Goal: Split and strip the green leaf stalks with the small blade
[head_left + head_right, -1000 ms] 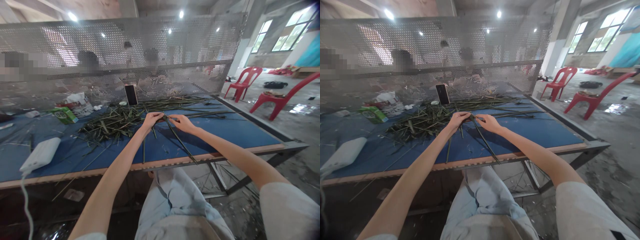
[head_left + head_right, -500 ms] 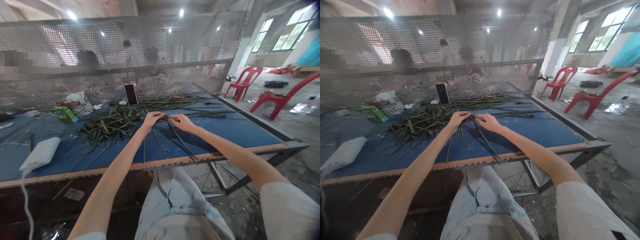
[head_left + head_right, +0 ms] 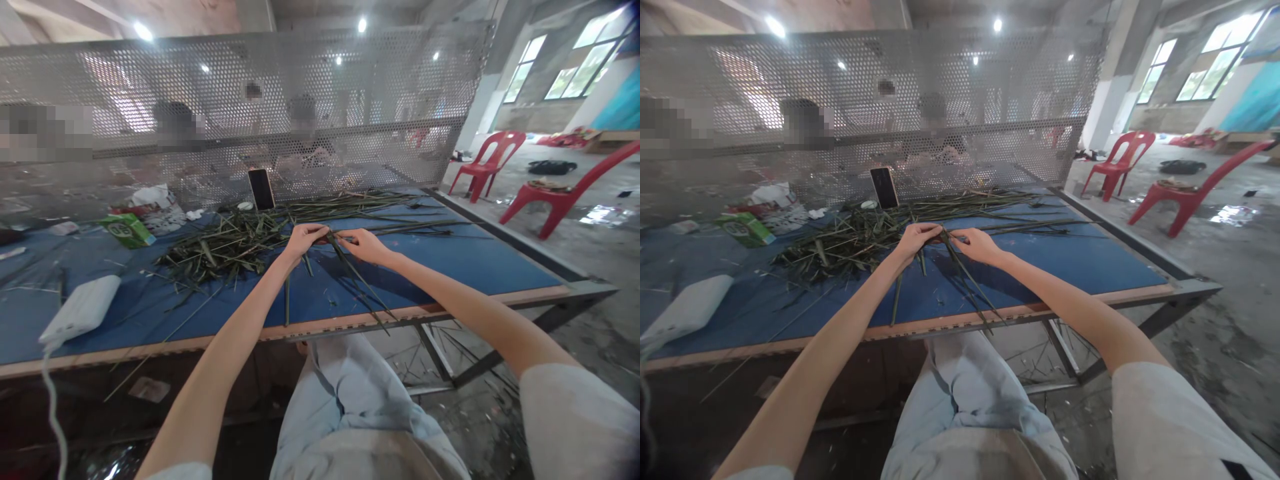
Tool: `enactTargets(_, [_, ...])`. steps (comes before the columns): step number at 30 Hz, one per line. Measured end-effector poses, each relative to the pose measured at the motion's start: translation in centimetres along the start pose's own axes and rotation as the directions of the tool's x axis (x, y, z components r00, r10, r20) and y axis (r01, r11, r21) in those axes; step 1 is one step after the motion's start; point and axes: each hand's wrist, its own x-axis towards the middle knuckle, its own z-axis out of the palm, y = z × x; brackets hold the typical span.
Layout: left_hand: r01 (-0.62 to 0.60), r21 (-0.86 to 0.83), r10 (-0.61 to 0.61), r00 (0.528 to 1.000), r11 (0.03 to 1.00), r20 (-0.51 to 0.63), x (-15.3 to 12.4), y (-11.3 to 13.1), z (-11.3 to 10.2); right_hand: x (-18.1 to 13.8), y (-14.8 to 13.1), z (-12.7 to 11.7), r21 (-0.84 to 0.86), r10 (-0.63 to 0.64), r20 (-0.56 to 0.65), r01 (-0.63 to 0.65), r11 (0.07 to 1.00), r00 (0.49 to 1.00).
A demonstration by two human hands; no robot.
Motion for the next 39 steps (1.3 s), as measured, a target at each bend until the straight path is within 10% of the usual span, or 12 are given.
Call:
enactTargets(15, [-0.041, 0.018, 0.041, 0.999, 0.999, -0.004, 0.1, 0.1, 0.2, 0.3, 0.0, -0.9, 0.357, 0.053, 0.202, -0.124, 0.926, 0.978])
enactTargets(39, [-0.055, 0.041, 0.057, 0.997, 0.998, -0.044, 0.3, -0.5, 0.3, 0.4, 0.5, -1.2, 0.210, 0.025, 0.268, -0.084, 0.974, 0.963])
